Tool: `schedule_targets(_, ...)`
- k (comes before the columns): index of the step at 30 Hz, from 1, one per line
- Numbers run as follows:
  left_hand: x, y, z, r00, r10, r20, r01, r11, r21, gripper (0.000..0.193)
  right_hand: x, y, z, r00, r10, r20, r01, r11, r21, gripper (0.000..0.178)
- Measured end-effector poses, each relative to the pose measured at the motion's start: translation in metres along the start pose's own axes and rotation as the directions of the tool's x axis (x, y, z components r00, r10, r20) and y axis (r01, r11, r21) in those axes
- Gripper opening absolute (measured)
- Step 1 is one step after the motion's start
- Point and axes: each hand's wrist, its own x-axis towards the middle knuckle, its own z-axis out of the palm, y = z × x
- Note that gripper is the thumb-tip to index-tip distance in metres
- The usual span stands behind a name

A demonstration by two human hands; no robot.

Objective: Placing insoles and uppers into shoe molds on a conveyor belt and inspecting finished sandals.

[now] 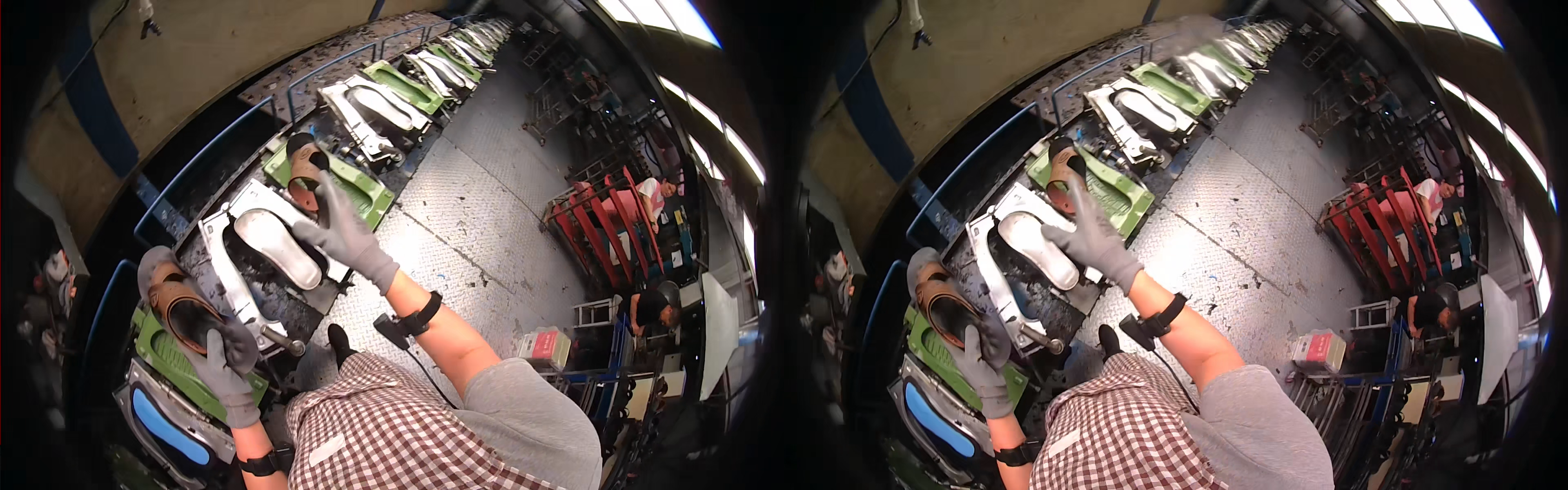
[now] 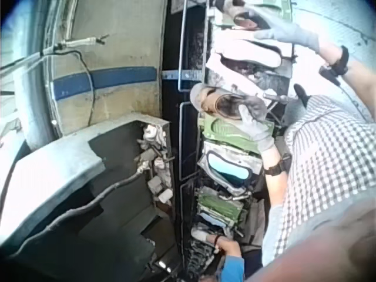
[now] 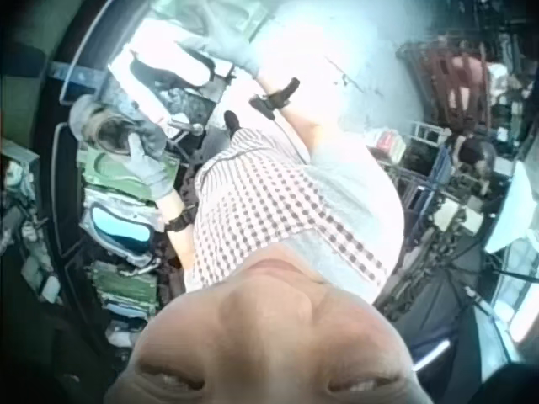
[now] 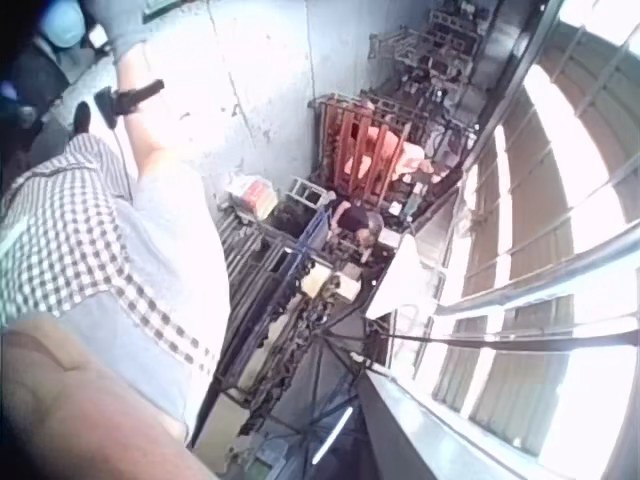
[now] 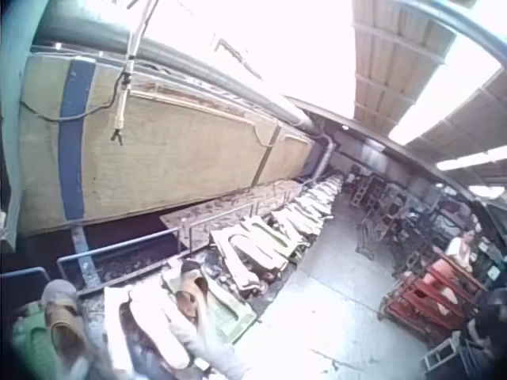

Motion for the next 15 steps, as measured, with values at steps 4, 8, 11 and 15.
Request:
schedule_targets(4,0.014,-0.072,0.079,0.944,-0.023,0.328,-0.073,0.958,0.277,0.057,-0.033,-0.033,0.001,0.696,0.094,0.711,-0.607,0.607,0.514,0.074)
schedule_targets(8,0.007,-0.097,0.166,0.979,-0.098,0.179,0.067,0.983,0.173,0.08,-0.027,0.049,0.003,0.848,0.398,0.349,-0.527,0.702,0.479,0.044)
schedule_targets(11,0.065,-0.148,0.15,0.934,-0.357,0.023,0.358,0.929,-0.091,0.074,-0.001,0.072,-0.025,0.744,0.481,0.464,-0.638,0.718,0.277,0.044)
schedule_targets(15,0.131,-0.213,0.084,0.833,-0.382,0.401,0.506,0.82,-0.27,0.052,0.04,0.078,0.007,0.851,0.155,0.501,-0.455,0.694,0.558,0.044)
